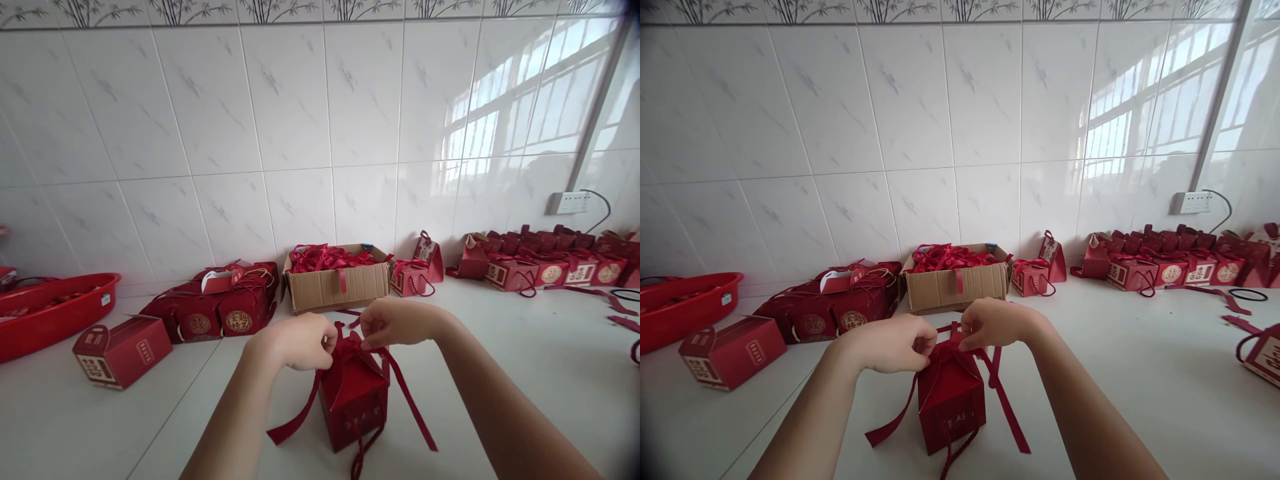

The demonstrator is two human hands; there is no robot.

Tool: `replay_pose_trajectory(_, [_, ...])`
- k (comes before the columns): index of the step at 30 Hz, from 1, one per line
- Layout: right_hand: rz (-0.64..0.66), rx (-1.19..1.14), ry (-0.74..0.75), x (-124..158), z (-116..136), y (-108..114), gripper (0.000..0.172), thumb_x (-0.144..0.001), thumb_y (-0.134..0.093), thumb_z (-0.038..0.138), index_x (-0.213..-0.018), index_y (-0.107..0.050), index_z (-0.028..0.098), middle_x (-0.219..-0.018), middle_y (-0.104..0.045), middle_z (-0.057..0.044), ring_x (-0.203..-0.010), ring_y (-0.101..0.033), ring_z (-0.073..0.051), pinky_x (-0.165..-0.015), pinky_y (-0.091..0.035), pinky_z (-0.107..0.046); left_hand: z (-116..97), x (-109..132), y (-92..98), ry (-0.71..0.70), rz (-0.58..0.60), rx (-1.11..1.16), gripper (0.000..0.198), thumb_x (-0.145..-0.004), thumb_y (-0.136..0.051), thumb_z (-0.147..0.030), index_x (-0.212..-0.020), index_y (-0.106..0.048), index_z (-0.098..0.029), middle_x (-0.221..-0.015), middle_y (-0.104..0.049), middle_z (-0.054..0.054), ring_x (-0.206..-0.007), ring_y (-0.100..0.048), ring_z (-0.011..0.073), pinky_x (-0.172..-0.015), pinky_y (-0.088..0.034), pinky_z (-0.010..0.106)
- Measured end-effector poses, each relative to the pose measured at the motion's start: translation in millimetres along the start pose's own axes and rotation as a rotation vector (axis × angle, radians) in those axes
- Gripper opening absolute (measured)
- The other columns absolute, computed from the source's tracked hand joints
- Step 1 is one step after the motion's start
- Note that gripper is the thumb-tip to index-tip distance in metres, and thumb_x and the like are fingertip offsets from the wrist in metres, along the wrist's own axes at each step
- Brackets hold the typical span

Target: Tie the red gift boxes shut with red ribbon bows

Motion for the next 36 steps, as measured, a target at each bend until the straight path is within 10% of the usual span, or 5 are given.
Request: replay_pose_trajectory(36, [0.234,0.095,-0.279,-2,-72,-17,0.025,-0.066,-0.067,0.045,-0.068,-0.064,0.020,-0.064,-0.060,0.001,-0.060,-0.050,-0.013,-0.054,-0.034,-0.025,36,-12,-10.4,0.125,0.115,0.062,0.007,-0.050,-0.063,-0.027,-0.055,-0.060,-0.023,-0.059,-0.057,-0.003,-0.057,-0.047,0.0159,-0.050,-0.033,0.027])
Point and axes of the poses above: each hand's wrist, its own x-axis away from the middle knuckle, its own y-axis out of the back of the hand, z = x × y, the point moved 10 cm from there along -x, towards the middle knuckle
